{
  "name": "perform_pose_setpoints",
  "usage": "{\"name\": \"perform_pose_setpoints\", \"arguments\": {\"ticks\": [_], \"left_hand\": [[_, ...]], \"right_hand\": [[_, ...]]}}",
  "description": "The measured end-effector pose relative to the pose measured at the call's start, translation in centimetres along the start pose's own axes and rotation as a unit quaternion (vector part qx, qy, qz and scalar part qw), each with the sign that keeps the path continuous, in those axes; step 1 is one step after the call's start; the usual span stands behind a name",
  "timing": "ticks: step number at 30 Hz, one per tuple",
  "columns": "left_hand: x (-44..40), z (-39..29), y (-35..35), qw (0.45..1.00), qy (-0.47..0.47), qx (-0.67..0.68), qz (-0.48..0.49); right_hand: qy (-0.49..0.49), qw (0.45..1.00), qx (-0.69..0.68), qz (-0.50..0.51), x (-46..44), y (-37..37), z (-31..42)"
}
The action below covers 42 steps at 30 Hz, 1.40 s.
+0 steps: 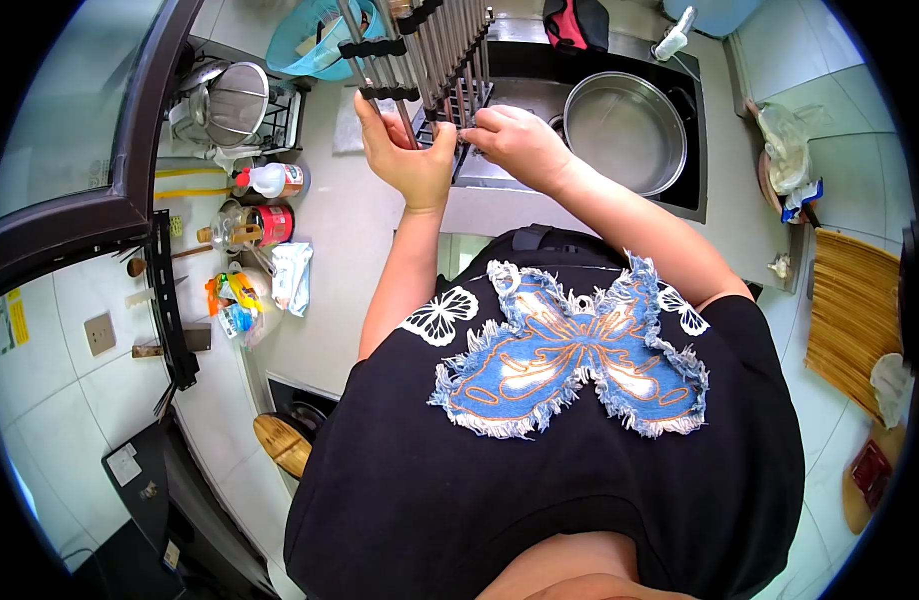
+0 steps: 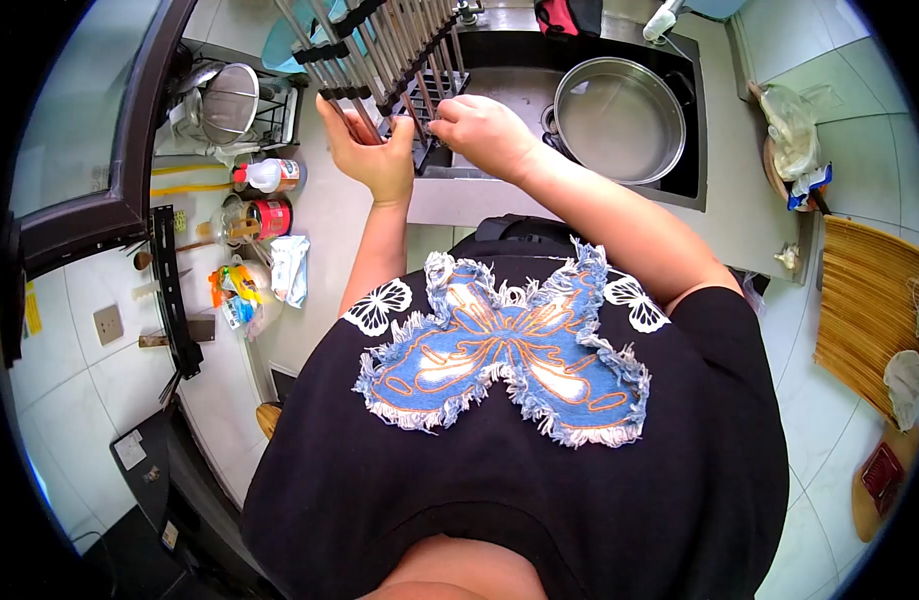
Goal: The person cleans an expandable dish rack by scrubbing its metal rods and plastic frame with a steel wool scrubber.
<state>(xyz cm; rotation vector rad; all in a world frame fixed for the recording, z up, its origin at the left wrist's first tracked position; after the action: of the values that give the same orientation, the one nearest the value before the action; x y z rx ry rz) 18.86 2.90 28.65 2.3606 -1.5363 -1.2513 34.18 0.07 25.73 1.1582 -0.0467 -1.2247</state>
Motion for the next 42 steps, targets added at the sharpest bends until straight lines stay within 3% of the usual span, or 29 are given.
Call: {"name": "perform_pose_setpoints", "arguments": {"ticks": [3, 7, 11, 13, 15, 17, 19, 20, 21, 23, 25, 27, 31, 33, 35, 42], "left_hand": [[-1.1, 0.2, 0.8, 0.998, -0.046, 0.013, -0.045], [-2.1, 0.9, 1.0, 0.995, 0.001, 0.078, -0.055], [-2.5, 0.4, 0.1, 0.976, 0.071, 0.203, -0.027], [-2.0, 0.4, 0.1, 0.979, 0.070, 0.185, -0.043], [-1.9, 0.6, 0.3, 0.982, 0.071, 0.167, -0.060], [-1.9, 0.4, 0.7, 0.984, 0.041, 0.155, -0.077], [-1.8, 0.4, 0.7, 0.990, 0.010, 0.120, -0.068], [-1.7, 0.4, 0.5, 0.993, -0.001, 0.102, -0.061], [-1.7, 0.2, 0.5, 0.995, -0.012, 0.085, -0.055], [-1.6, -0.1, 0.1, 0.997, -0.017, 0.058, -0.047], [-1.5, 0.0, -0.1, 0.999, -0.011, 0.032, -0.039], [-1.5, 0.3, 0.2, 0.998, -0.014, 0.035, -0.050], [-1.5, 0.5, 0.4, 0.995, -0.022, 0.070, -0.068], [-1.6, 0.2, 0.2, 0.997, -0.028, 0.056, -0.048], [-1.9, 0.5, 0.3, 0.996, -0.031, 0.056, -0.055], [-2.7, 0.2, 1.1, 0.992, 0.033, 0.116, -0.044]], "right_hand": [[-0.033, 0.995, -0.072, -0.059, 0.2, 2.4, -1.4], [-0.051, 0.981, -0.135, -0.133, -1.0, 4.3, 0.6], [-0.019, 0.992, -0.101, -0.069, -2.0, 1.4, 2.7], [-0.054, 0.990, -0.108, -0.070, -2.1, 0.7, 2.4], [-0.155, 0.962, -0.212, -0.073, -1.5, 0.0, 1.3], [-0.171, 0.947, -0.260, -0.074, -1.4, 0.0, 1.0], [-0.240, 0.894, -0.376, -0.048, -0.8, -1.4, -0.4], [-0.150, 0.944, -0.290, -0.048, -1.0, -0.2, 0.9], [-0.149, 0.944, -0.290, -0.048, -1.1, -0.2, 0.3], [0.024, 0.999, -0.029, -0.031, -1.7, 0.0, 2.4], [0.014, 0.999, -0.023, -0.020, -1.7, 0.2, 2.7], [-0.121, 0.965, -0.232, -0.037, -1.5, -0.6, 0.8], [-0.103, 0.949, -0.298, -0.022, -1.4, -0.3, 0.7], [-0.077, 0.971, -0.227, 0.004, -1.5, -0.4, 0.4], [0.039, 0.994, -0.098, -0.007, -1.5, 0.4, 1.2], [-0.070, 0.975, -0.178, -0.117, -1.3, 4.0, -1.2]]}}
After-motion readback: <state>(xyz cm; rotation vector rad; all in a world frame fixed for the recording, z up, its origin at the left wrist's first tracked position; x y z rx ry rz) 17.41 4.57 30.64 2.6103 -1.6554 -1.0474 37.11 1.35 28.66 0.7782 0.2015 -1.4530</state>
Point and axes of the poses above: each hand's wrist, its own x-axis away from the middle knuckle, its own y-axis out of the back of the hand, z = x × y, the point moved 9 cm from there along -x, towards the middle knuckle, and after that the axes turned 10 degrees about -x, right-handed, at the moved point
